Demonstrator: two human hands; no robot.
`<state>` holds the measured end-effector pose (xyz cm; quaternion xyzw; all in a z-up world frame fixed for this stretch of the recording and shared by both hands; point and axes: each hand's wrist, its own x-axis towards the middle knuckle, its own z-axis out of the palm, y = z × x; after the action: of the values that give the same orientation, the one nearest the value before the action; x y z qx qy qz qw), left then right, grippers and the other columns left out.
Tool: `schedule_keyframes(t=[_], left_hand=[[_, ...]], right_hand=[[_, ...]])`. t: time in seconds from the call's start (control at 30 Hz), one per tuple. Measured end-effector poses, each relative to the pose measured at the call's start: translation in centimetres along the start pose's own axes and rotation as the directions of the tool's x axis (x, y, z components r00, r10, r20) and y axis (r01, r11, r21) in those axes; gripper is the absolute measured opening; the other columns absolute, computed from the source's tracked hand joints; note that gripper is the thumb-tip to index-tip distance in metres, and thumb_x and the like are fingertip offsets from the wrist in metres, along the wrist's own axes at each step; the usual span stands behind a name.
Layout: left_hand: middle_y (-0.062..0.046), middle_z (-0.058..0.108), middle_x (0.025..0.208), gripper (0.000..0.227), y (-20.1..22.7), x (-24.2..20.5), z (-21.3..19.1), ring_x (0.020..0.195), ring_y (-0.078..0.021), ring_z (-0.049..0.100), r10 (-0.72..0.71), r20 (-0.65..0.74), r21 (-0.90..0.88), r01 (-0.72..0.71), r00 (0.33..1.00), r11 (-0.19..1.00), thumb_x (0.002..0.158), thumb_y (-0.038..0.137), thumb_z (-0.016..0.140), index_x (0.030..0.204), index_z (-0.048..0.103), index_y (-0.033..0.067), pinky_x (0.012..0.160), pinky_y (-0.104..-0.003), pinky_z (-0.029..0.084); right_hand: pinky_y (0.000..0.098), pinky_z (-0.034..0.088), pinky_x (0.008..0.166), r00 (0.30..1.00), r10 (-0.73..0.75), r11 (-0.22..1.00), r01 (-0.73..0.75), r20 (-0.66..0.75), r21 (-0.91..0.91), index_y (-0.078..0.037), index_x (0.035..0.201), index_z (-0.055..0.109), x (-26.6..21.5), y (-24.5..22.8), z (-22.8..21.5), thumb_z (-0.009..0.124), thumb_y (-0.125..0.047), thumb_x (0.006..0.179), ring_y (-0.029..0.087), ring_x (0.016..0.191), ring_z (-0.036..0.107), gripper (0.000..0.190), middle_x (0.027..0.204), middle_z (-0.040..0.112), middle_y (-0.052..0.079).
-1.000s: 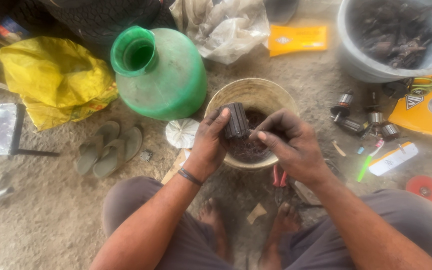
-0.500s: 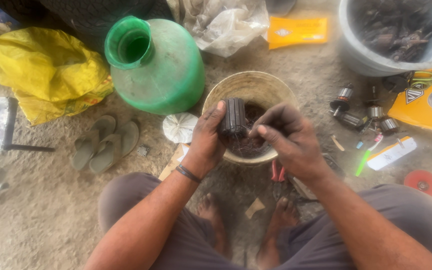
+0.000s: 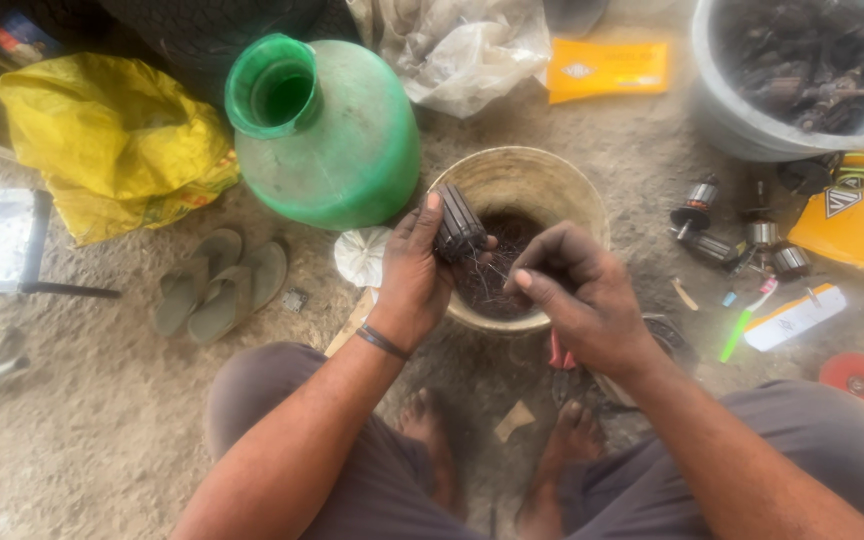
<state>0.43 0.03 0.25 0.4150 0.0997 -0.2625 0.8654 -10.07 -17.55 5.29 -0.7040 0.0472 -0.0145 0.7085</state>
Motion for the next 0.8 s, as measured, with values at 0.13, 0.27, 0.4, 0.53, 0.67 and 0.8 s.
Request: schedule_keyframes(t=[0.13,0.27,0.4,0.53,0.67,0.8], left_hand=[[-0.018,0.068,0.099,0.038,-1.3,1.1,-2.3,0.084,-0.0312,0.074,0.058,-0.050,0.023,-0.057,0.997,0.998,0.099,0.033,0.066,0.118,0.056,0.0013,0.072,-0.045,0.064],[-0.017,0.065,0.117,0.047,-1.8,2.0,-2.1,0.104,-0.0311,0.064,0.415,0.050,0.615,-0.355,0.909,0.704,0.088,0.024,0.068,0.130,0.054,0.0061,0.090,-0.046,0.054],[-0.016,0.065,0.123,0.062,-2.2,2.9,-1.4,0.111,-0.0255,0.060,0.605,-0.076,0.669,-0.409,0.792,0.620,0.081,0.032,0.078,0.131,0.056,0.0034,0.096,-0.041,0.051],[-0.012,0.069,0.114,0.065,-3.5,3.9,-0.8,0.102,-0.0177,0.066,0.478,-0.156,0.363,-0.400,0.864,0.842,0.082,0.044,0.086,0.122,0.058,0.0007,0.088,-0.034,0.058],[-0.012,0.070,0.114,0.067,-1.4,2.8,-0.7,0.103,-0.0179,0.067,0.550,-0.142,0.526,-0.408,0.823,0.746,0.083,0.046,0.085,0.123,0.060,-0.0017,0.088,-0.034,0.058],[-0.013,0.071,0.109,0.069,-2.9,2.6,-0.2,0.104,-0.0196,0.067,0.497,-0.076,0.522,-0.390,0.864,0.758,0.082,0.046,0.085,0.123,0.061,-0.0039,0.088,-0.034,0.058]], right_hand=[[0.0261,0.059,0.055,0.942,0.332,0.943,-0.333,-0.050,0.003,-0.005,0.104,0.059,-0.1,0.9,0.0,0.063,-0.007,0.092,0.013,0.077,0.073,0.013,0.089,0.073,0.007],[0.0266,0.048,0.048,0.945,0.322,0.936,-0.326,0.053,0.129,-0.001,0.108,0.063,0.3,2.6,0.7,0.067,-0.011,0.093,0.016,0.058,0.058,0.018,0.083,0.067,0.012],[0.0393,0.043,0.031,0.833,0.543,0.825,-0.553,0.108,0.118,-0.004,0.117,0.063,0.8,4.2,1.9,0.065,-0.014,0.095,0.028,0.037,0.056,0.025,0.085,0.072,0.022],[0.0323,0.056,0.076,0.935,0.336,0.941,-0.327,0.117,-0.089,0.003,0.117,0.067,1.7,7.0,-1.9,0.065,-0.018,0.099,0.021,0.089,0.073,0.028,0.103,0.076,0.022],[0.0332,0.056,0.079,0.966,0.251,0.930,-0.222,0.065,-0.292,0.005,0.120,0.067,3.9,9.0,-1.8,0.068,-0.018,0.097,0.022,0.091,0.073,0.032,0.103,0.076,0.022],[0.0341,0.057,0.082,0.975,0.212,0.884,-0.217,-0.058,-0.413,0.007,0.123,0.066,3.9,10.2,-2.4,0.072,-0.017,0.095,0.023,0.092,0.074,0.037,0.103,0.076,0.021]])
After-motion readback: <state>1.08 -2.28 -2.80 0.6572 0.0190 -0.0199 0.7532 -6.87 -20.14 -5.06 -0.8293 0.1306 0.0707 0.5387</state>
